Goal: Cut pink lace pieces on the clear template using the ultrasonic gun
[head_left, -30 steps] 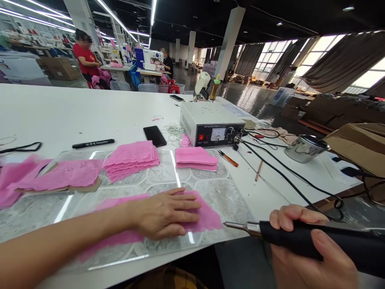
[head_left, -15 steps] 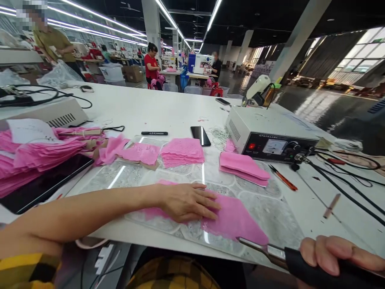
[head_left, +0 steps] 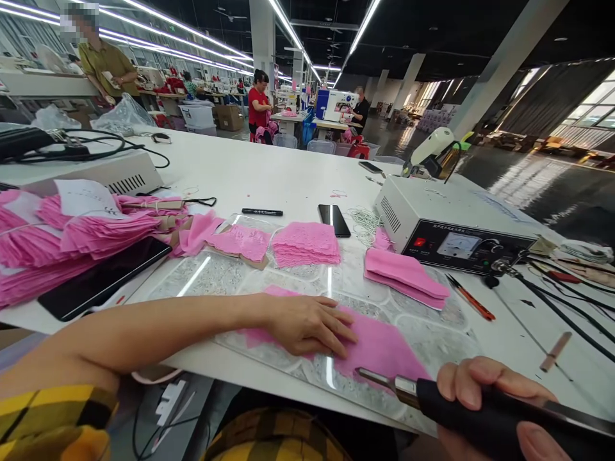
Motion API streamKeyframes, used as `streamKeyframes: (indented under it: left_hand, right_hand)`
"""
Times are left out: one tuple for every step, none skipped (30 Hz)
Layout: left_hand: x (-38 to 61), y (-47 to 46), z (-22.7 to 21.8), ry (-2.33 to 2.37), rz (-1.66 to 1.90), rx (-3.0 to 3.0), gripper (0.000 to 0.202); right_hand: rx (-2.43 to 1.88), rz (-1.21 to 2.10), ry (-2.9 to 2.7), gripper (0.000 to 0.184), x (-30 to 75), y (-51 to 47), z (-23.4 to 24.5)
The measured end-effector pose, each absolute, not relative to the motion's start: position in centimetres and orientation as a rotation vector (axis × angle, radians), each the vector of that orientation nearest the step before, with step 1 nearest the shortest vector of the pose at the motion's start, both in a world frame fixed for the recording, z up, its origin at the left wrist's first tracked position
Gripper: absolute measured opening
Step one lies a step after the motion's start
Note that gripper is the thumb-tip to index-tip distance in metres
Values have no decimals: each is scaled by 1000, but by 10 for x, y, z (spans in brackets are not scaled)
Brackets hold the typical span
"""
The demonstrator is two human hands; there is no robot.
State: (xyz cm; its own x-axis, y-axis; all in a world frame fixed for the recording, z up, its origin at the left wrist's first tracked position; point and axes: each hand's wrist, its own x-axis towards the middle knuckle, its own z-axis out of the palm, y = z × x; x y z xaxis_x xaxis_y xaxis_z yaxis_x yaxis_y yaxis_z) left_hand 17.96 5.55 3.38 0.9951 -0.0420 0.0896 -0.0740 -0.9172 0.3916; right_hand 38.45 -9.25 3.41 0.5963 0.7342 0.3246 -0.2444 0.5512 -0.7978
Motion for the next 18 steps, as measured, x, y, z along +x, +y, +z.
streamKeyframes:
  left_hand:
    - [179, 56, 33, -89, 117, 2727, 31]
    - [178, 56, 33, -94, 124, 2721, 32]
    - [177, 56, 32, -99, 132, 2714, 32]
    - [177, 56, 32, -107, 140, 2706, 32]
    - [176, 56, 32, -112, 147, 2697, 33]
    - [176, 56, 32, -116, 149, 2690, 33]
    - [176, 56, 32, -119, 148, 2684, 33]
    - [175, 56, 32, -120, 147, 2678, 33]
    - [175, 56, 33, -120, 145, 2672, 34]
    - [175, 55, 33, -117, 143, 2666, 34]
    - [175, 55, 33, -112, 140, 2661, 35]
    - [174, 54, 33, -107, 135, 2656, 36]
    - [174, 54, 32, -99, 125, 2652, 37]
    - [174, 54, 32, -88, 113, 2650, 38]
    - [174, 54, 31, -78, 102, 2649, 39]
    - [173, 54, 31, -69, 94, 2650, 40]
    - [173, 53, 30, -64, 89, 2652, 41]
    - [173, 53, 30, -59, 84, 2656, 42]
  right_hand:
    - [-787, 647, -710, 17, 385, -93, 34]
    - [-792, 650, -709, 17, 385, -93, 33]
    - [-795, 650, -712, 17, 386, -93, 33]
    - [-796, 646, -719, 17, 387, -93, 33]
    - [-790, 640, -728, 17, 387, -94, 33]
    - [-785, 637, -735, 17, 387, -94, 33]
    - [-785, 637, -734, 16, 387, -94, 33]
    - [-785, 639, -730, 15, 387, -95, 33]
    - [-785, 640, -725, 15, 387, -95, 34]
    - [-782, 639, -720, 15, 386, -96, 34]
    - [-781, 637, -720, 15, 386, -96, 35]
    - [-780, 634, -720, 16, 385, -96, 35]
    - [-777, 633, -724, 16, 384, -96, 35]
    - [-777, 637, -725, 16, 383, -95, 35]
    - [-776, 643, -728, 15, 382, -95, 35]
    - [-769, 648, -730, 15, 381, -94, 35]
    - [-759, 651, -733, 15, 380, -93, 34]
    - [-750, 658, -735, 15, 379, -92, 34]
